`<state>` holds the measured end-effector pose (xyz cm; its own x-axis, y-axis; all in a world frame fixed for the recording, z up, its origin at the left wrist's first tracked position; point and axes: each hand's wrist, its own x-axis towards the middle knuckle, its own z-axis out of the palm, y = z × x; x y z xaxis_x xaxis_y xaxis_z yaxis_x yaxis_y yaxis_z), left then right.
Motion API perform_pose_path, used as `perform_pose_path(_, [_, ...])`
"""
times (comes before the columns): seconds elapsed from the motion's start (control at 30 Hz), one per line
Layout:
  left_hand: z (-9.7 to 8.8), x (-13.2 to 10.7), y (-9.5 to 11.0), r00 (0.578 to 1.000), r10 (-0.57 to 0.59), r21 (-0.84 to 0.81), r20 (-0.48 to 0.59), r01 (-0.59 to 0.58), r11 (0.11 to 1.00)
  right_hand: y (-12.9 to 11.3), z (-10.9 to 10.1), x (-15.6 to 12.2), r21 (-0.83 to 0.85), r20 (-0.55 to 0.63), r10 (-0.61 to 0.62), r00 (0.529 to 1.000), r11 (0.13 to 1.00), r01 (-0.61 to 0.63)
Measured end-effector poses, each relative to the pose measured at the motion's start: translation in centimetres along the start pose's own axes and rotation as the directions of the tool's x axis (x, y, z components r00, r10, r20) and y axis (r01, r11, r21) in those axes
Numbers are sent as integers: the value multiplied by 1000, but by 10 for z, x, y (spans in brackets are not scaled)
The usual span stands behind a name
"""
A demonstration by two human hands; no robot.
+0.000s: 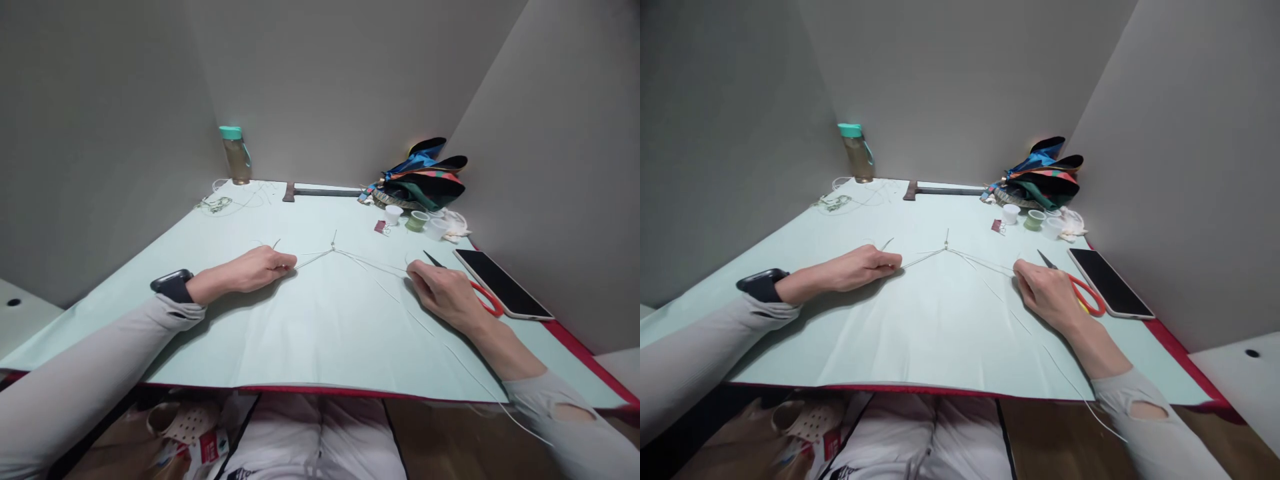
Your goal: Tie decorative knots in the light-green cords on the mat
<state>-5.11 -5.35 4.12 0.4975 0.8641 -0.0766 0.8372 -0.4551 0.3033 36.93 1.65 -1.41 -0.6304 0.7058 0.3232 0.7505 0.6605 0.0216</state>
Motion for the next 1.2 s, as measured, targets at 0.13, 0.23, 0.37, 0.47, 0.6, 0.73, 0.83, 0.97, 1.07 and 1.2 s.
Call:
perform_pose_path(0.13, [0,0,2,1000,19,20,1,-19,1000,3,1,0,-18,-10,-3,1000,1000,3])
perform_pose_path(0.23, [-1,0,4,1000,26,24,0,-26,999,5,0,-1,-30,-28,-8,1000,1000,7])
perform_pose_path(0.37, [-2,1,6,1000,18,15,-9,-18,1000,4,-5,-2,-39,-33,-4,999,999,3])
perform_pose_path(0.47, [-2,4,6,1000,6,4,-19,-5,1000,3,-9,-4,-43,-21,17,1000,999,-18])
perform_pose_path(0.6, [-2,6,6,1000,-3,-5,-14,3,1000,1,-10,-3,-43,-4,43,999,998,-44])
perform_pose_path(0.73, [-6,5,7,1000,4,1,4,-4,1000,0,-6,-1,-35,20,43,999,999,-42])
perform_pose_path(0.83, [-8,3,6,1000,1,20,25,-1,1000,0,-4,1,-18,37,37,999,999,-37])
perform_pose_path(0.97, [-11,1,6,998,-37,54,41,35,998,-4,-3,2,26,50,22,998,999,-23])
perform_pose_path(1.07, [-8,-3,8,997,-72,80,41,69,994,-9,-4,2,60,52,11,999,998,-15])
perform_pose_path(1.2, [6,-9,8,991,-131,118,-8,131,984,-17,-4,0,105,32,-4,999,994,1])
